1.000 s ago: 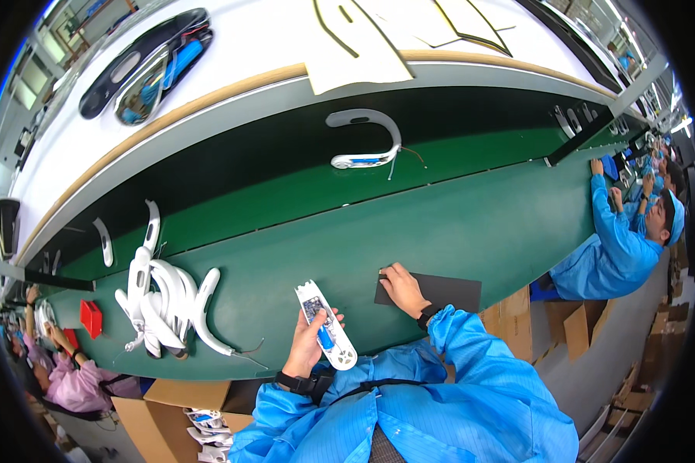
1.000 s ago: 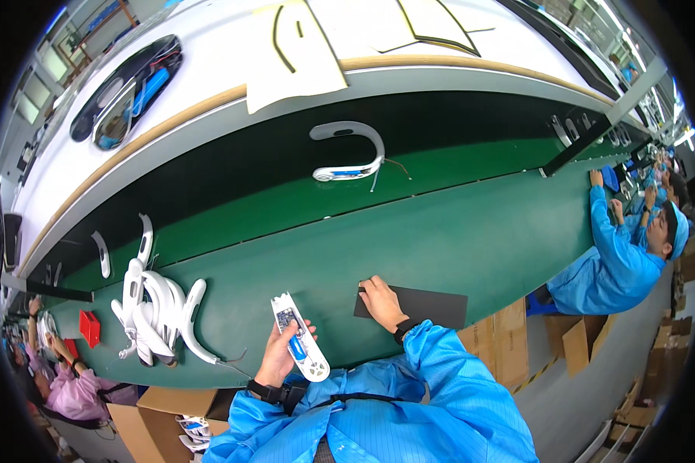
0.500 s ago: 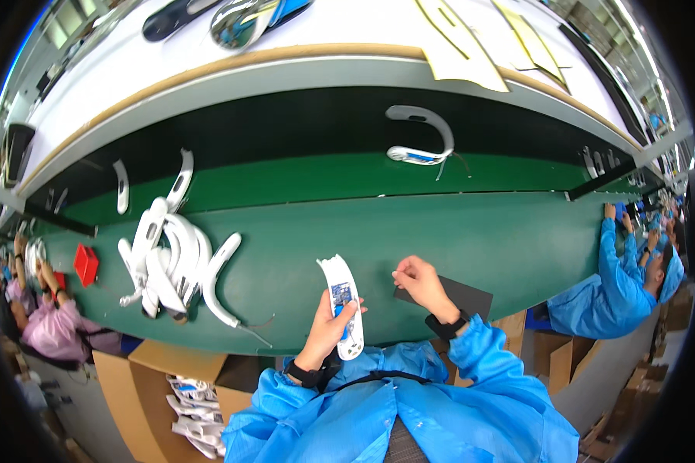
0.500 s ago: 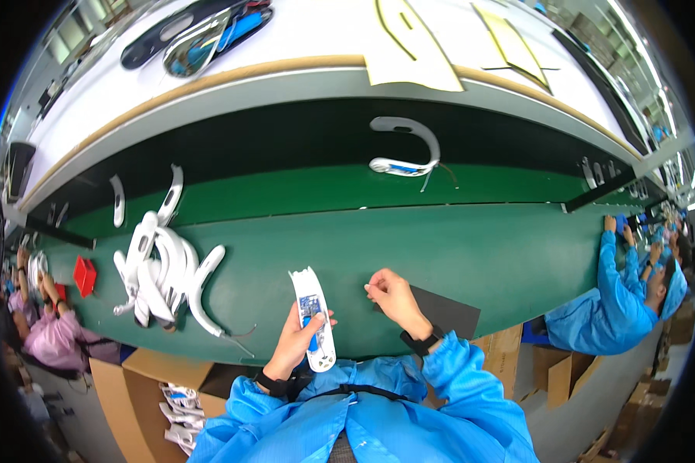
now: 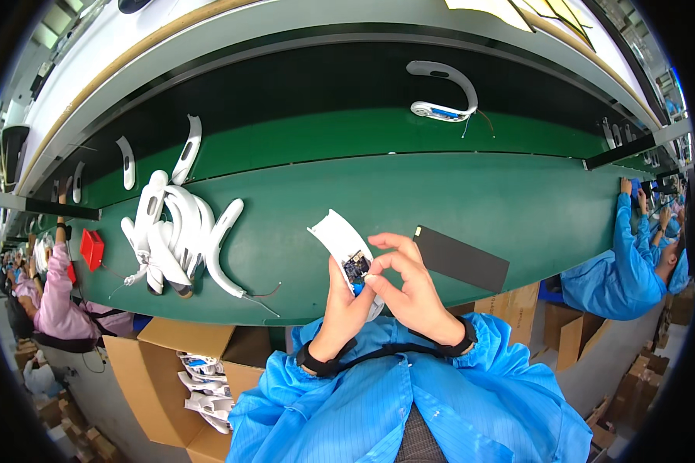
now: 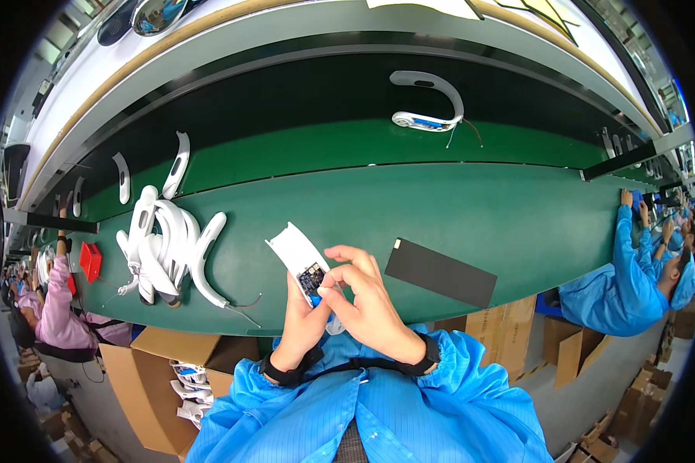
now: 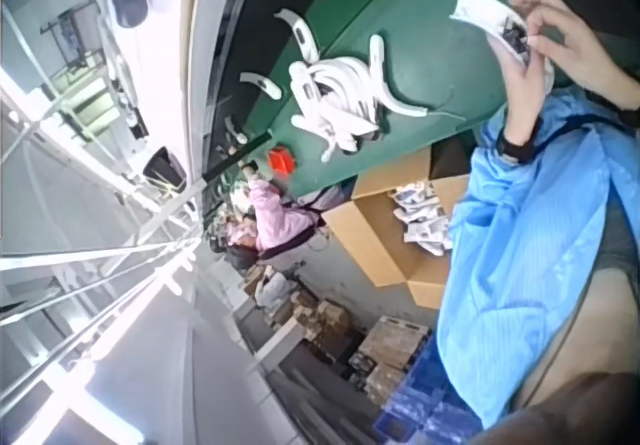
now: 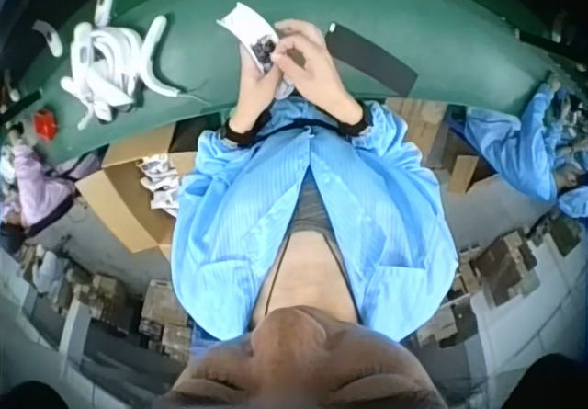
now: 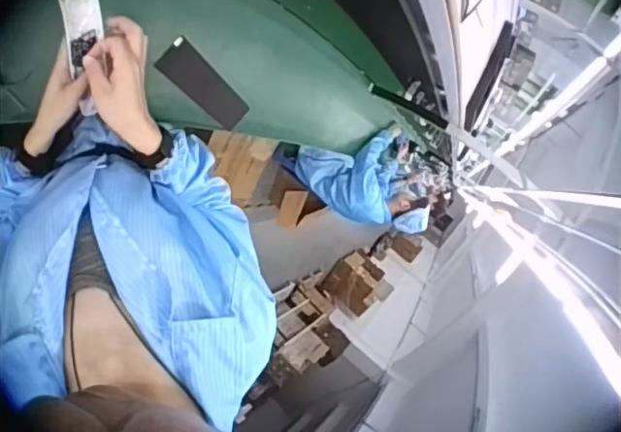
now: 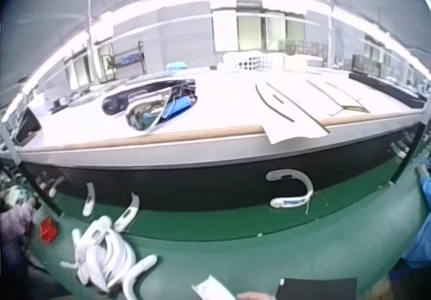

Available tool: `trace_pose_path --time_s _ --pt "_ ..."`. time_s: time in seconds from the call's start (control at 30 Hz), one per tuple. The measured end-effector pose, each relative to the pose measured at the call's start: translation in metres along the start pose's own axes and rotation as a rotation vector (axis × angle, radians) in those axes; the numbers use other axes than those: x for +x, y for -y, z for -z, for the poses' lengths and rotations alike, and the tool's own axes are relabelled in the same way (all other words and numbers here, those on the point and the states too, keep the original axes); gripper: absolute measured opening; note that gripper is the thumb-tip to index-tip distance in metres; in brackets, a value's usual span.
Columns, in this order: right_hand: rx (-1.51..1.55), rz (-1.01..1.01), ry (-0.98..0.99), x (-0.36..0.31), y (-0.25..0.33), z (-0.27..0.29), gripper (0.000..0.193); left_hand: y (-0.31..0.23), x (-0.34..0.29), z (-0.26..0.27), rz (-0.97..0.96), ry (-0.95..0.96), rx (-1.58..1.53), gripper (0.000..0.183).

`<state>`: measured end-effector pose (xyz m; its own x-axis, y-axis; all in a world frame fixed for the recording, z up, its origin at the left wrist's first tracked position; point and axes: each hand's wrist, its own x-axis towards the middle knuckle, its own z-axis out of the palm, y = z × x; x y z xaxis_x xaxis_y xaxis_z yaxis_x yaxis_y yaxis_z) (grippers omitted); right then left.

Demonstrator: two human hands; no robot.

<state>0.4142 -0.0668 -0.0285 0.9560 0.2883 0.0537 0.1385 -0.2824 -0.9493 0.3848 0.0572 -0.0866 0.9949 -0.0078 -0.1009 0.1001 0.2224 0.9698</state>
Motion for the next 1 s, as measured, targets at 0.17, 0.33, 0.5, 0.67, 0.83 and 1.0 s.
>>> trace_pose_path --time_s 0.17,0.33,0.5,0.67,0.83,1.0 --pt "0.098 -0.038 0.021 -0.002 -0.003 -0.01 0.008 -0.007 -0.003 -0.004 0.018 -0.002 -0.104 0.058" --pt "0.08 -0.032 0.023 -0.004 -0.007 -0.015 0.009 -0.009 -0.005 -0.007 0.008 -0.005 -0.134 0.058" --pt "0.099 -0.059 0.035 -0.003 -0.004 -0.015 0.009 -0.013 -0.004 -0.008 -0.013 -0.016 -0.085 0.057" --pt "0.062 -0.029 0.02 -0.002 -0.006 -0.016 0.009 -0.012 -0.003 -0.008 -0.016 -0.02 -0.074 0.057" --pt "0.026 0.018 -0.026 -0.001 -0.006 -0.02 0.01 -0.01 -0.003 -0.006 -0.012 -0.03 -0.072 0.056" --pt "0.114 -0.018 0.047 0.001 -0.005 -0.017 0.013 -0.008 -0.005 -0.004 -0.006 -0.039 -0.072 0.055"
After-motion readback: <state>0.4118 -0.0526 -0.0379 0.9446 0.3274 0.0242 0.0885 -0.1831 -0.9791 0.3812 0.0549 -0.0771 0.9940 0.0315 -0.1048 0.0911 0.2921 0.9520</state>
